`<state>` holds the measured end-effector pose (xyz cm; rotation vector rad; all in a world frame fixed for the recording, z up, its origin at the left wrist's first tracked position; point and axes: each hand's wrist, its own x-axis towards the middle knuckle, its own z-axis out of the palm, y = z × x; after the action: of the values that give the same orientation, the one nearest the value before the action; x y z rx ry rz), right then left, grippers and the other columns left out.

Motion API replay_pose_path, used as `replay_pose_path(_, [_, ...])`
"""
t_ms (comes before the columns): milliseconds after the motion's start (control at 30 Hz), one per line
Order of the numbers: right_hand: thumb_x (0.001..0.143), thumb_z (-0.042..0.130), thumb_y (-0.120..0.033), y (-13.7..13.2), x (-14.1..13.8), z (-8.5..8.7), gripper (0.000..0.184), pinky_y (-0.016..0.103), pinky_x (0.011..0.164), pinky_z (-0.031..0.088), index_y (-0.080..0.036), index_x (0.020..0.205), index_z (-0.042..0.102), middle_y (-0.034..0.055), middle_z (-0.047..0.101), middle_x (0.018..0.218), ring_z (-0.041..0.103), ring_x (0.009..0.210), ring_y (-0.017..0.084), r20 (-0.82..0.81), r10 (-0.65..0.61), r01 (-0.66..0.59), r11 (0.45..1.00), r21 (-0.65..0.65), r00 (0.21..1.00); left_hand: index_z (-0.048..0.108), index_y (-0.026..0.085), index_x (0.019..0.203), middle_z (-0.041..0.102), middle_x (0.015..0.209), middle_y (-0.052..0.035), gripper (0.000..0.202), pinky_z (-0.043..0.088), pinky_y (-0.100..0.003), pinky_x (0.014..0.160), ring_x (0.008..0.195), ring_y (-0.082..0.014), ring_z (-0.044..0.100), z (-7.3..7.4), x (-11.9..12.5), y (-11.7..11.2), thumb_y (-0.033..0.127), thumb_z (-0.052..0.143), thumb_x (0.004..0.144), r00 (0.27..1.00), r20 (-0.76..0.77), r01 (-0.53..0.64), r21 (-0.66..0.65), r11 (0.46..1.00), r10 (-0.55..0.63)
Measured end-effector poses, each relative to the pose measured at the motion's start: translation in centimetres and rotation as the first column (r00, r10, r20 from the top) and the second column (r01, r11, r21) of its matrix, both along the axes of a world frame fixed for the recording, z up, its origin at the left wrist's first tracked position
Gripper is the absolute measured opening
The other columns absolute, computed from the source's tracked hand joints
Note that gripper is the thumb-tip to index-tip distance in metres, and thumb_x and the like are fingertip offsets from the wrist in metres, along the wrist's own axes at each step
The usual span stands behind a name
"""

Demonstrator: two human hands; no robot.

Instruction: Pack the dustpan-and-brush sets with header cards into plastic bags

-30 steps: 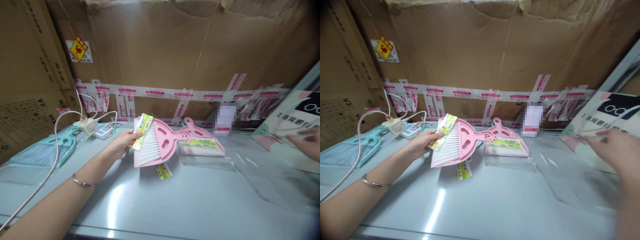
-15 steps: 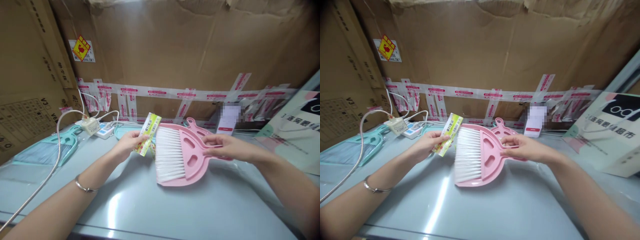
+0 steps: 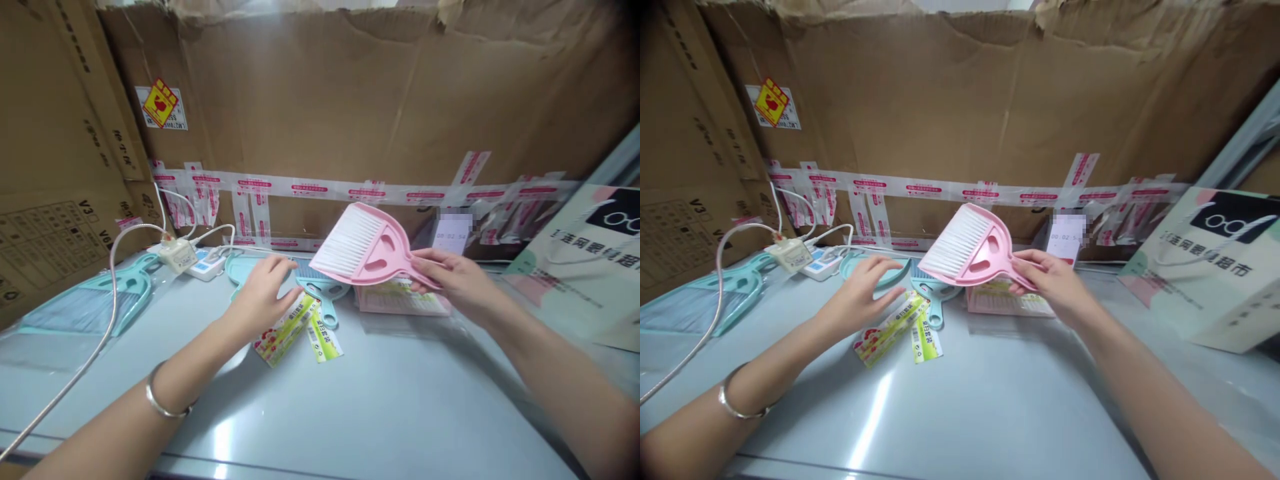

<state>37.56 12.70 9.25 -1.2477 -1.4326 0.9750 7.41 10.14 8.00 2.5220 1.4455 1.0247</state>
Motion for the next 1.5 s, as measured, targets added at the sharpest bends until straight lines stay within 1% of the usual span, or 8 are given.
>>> replay_pose_path(100, [0.061,0.072,-0.052,-1.2,-3.4,-0.2,0.045,0.031,0.058,0.054,-0.021,0.091,0.059,-0.0014,0.063,0.063,0.061,0.053,0.015,-0.084,0.076,-0.082,0.994,-0.069,0.994,0.058,0.016,0.106,0.058,0.101,-0.0108,0.022,0.041,-0.038,0.086,0.096,-0.0212,0.051,0.8,1.2,-0.7,0.02,0.047,0.087,0.991,-0.056,0.137,0.36,0.923,-0.125])
replay_pose_path(200, [0.07,0.066,-0.051,-3.0,-6.3,-0.1,0.041,0.034,0.063,0.056,-0.023,0.098,0.055,-0.0026,0.062,0.063,0.063,0.056,0.016,-0.052,0.201,-0.203,0.979,-0.027,0.978,0.058,0.017,0.108,0.058,0.105,-0.0112,0.025,0.042,-0.037,0.084,0.096,-0.0209,0.051,1.0,2.0,-0.9,0.018,0.046,0.087,0.966,-0.189,0.243,0.431,0.869,-0.176])
replay_pose_path(500, [0.085,0.052,-0.042,-6.1,-8.1,1.1,0.02,0.029,0.058,0.055,-0.024,0.092,0.057,0.001,0.061,0.083,0.061,0.057,0.012,0.009,0.305,-0.298,0.923,0.244,0.952,0.061,0.016,0.091,0.063,0.094,-0.0079,0.014,0.036,-0.034,0.069,0.082,-0.0211,0.051,2.2,1.8,-1.9,0.015,0.05,0.082,0.917,-0.363,0.117,0.641,0.758,0.166])
replay_pose_path(633, [0.083,0.056,-0.042,-5.6,-7.9,0.9,0.027,0.032,0.066,0.054,-0.026,0.105,0.055,0.0037,0.061,0.095,0.063,0.072,0.016,0.246,0.338,-0.413,0.82,0.397,0.908,0.058,0.015,0.078,0.06,0.079,-0.0057,0.008,0.036,-0.03,0.062,0.071,-0.0182,0.049,2.4,1.9,-2.1,0.017,0.051,0.08,0.944,-0.327,0.146,0.528,0.836,0.042])
replay_pose_path(800, [0.063,0.073,-0.049,-4.0,-9.5,0.3,0.068,0.048,0.098,0.04,-0.025,0.12,0.045,0.0108,0.052,0.12,0.041,0.123,0.031,0.454,0.097,-0.431,0.533,0.727,0.886,0.055,0.016,0.075,0.056,0.074,-0.0034,0.006,0.04,-0.029,0.066,0.072,-0.016,0.049,2.6,2.1,-2.3,0.018,0.052,0.079,0.979,-0.093,0.204,0.357,0.912,-0.183])
replay_pose_path(1000, [0.078,0.06,-0.041,-2.4,-10.6,1.9,0.039,0.047,0.097,0.038,-0.025,0.111,0.049,0.009,0.058,0.112,0.051,0.113,0.026,0.555,0.123,-0.558,0.361,0.747,0.822,0.055,0.017,0.076,0.056,0.074,-0.0031,0.007,0.04,-0.029,0.066,0.073,-0.0162,0.05,3.0,1.6,-2.7,0.023,0.056,0.08,0.971,-0.028,0.234,0.319,0.918,-0.237])
replay_pose_path(1200, [0.087,0.049,-0.044,-2.8,-10.5,3.0,0.023,0.039,0.084,0.046,-0.023,0.098,0.051,0.0069,0.06,0.098,0.058,0.097,0.022,0.569,0.099,-0.561,0.373,0.739,0.816,0.053,0.017,0.071,0.054,0.071,-0.0015,0.01,0.037,-0.028,0.062,0.067,-0.0143,0.046,4.0,0.8,-3.0,0.023,0.056,0.079,0.972,-0.056,0.235,0.281,0.93,-0.229])
replay_pose_path(1500, [0.079,0.058,-0.043,-4.5,-10.1,2.5,0.025,0.039,0.068,0.047,-0.025,0.094,0.048,0.0041,0.059,0.082,0.059,0.079,0.022,0.529,0.04,-0.503,0.379,0.777,0.848,0.047,0.018,0.069,0.048,0.065,0.0015,0.015,0.034,-0.026,0.06,0.064,-0.0125,0.043,4.2,1.2,-3.7,0.022,0.058,0.077,0.924,-0.073,0.382,0.199,0.903,-0.375])
